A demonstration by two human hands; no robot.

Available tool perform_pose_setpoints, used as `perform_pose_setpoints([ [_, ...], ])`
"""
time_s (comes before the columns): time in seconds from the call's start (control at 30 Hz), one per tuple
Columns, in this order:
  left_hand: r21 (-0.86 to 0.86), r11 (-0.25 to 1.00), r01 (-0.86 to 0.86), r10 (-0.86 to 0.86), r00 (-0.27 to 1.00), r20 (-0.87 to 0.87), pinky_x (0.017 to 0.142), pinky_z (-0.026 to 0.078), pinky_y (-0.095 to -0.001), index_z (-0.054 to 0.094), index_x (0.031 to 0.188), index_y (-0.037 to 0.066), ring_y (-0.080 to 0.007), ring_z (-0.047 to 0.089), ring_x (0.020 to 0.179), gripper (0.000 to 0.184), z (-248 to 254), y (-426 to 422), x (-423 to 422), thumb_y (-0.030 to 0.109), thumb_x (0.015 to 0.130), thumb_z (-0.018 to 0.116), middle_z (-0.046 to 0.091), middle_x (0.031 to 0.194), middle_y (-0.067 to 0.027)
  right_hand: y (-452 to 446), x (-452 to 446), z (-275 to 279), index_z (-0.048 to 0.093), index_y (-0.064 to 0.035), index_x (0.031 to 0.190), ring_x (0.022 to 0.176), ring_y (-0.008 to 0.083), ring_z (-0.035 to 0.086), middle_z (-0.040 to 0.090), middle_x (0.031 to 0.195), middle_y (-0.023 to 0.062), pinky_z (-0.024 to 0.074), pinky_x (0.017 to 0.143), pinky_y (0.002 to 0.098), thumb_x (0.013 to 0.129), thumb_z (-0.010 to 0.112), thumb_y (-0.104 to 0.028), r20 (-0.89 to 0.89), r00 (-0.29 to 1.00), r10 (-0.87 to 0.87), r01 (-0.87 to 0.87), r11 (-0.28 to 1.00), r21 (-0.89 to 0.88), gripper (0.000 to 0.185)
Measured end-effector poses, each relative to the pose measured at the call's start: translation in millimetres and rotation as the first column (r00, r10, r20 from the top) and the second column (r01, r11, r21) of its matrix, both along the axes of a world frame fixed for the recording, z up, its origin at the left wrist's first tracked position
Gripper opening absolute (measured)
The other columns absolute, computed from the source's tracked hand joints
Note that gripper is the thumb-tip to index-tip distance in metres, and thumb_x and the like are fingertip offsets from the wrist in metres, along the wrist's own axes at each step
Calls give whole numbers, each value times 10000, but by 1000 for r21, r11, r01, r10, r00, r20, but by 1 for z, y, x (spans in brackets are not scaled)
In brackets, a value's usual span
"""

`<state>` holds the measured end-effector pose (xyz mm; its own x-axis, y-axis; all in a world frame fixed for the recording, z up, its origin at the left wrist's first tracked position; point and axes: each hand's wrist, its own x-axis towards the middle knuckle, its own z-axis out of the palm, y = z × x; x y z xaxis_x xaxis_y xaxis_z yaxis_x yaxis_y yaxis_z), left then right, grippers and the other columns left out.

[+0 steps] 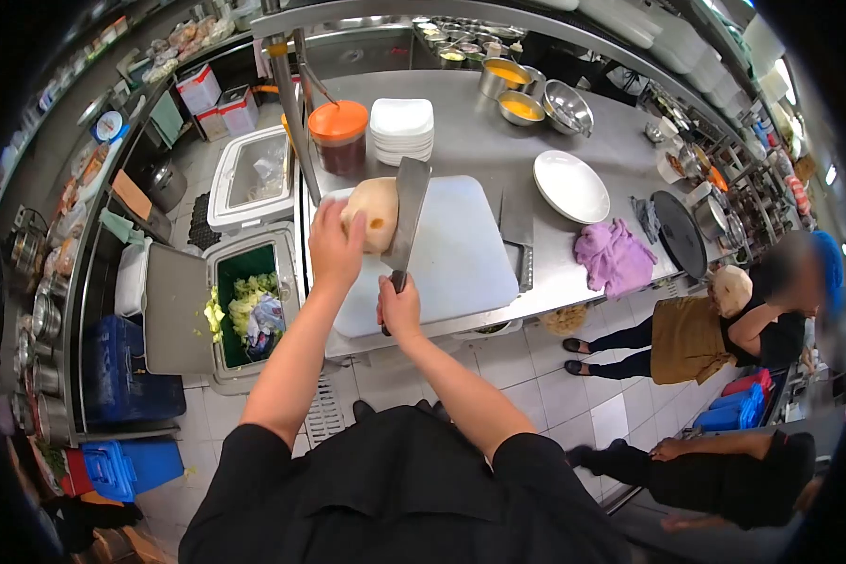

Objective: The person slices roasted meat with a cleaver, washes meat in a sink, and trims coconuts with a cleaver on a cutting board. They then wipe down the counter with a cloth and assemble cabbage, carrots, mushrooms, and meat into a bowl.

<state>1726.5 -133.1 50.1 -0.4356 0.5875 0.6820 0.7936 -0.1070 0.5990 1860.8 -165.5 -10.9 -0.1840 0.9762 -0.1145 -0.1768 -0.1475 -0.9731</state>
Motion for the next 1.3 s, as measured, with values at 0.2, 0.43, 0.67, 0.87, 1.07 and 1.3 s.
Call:
perform_pose_setpoints([
  [0.2, -216, 944, -251, 217, 962, -167, 981, 442, -480, 627, 1262, 86, -387, 535, 1235, 453, -9, 59, 49, 399, 936, 605, 588, 1314, -206, 0, 16, -10, 458, -51, 904, 392, 126, 456, 488, 559, 31, 373, 362, 296, 980, 584, -177, -60, 998, -26, 21, 997, -81, 195],
  [0.43, -60, 995, -85, 70, 973, -219, 1011, 419, -507, 560, 1316, 50, -413, 520, 1236, 491, -44, 27, 37, 363, 941, 609, 540, 1358, -219, -29, 77, -13, 527, -13, 909, 544, 194, 557, 557, 642, 85, 456, 526, 368, 939, 632, -265, 299, 951, 74, -62, 997, -48, 275],
  [0.67, -179, 979, 102, -134, 975, -179, 1062, 391, -490, 502, 1389, 64, -387, 447, 1340, 530, -38, -26, 13, 385, 974, 579, 484, 1443, -201, -39, 140, 110, 486, -37, 968, 394, 104, 465, 496, 567, 14, 389, 367, 292, 964, 603, -225, 412, 837, 361, -306, 932, -195, 222],
  [0.87, -275, 948, 158, -143, 987, 74, 984, 469, -390, 570, 1289, 77, -293, 578, 1160, 430, -27, -72, -6, 279, 925, 679, 570, 1303, -114, -41, 147, 110, 474, -21, 1013, 433, 111, 496, 526, 634, 45, 401, 384, 291, 975, 607, -273, 515, 736, 439, -413, 894, -172, 287],
  [1.07, -247, 947, 204, -130, 950, 285, 925, 490, -397, 576, 1198, 62, -282, 593, 1108, 409, -23, -70, -6, 286, 885, 714, 587, 1235, -122, -43, 143, 80, 558, 5, 1017, 647, 315, 653, 642, 743, 186, 500, 620, 431, 964, 620, -337, 715, 681, 159, -334, 936, 110, 352],
  [1.3, -180, 956, 231, -172, 941, 293, 963, 469, -392, 576, 1156, 48, -298, 580, 1123, 383, -29, -73, -12, 256, 874, 729, 591, 1222, -124, -29, 135, 237, 534, -43, 995, 511, 89, 488, 533, 650, 19, 389, 477, 239, 1037, 535, -201, 112, 989, -99, -8, 712, 703, 163],
])
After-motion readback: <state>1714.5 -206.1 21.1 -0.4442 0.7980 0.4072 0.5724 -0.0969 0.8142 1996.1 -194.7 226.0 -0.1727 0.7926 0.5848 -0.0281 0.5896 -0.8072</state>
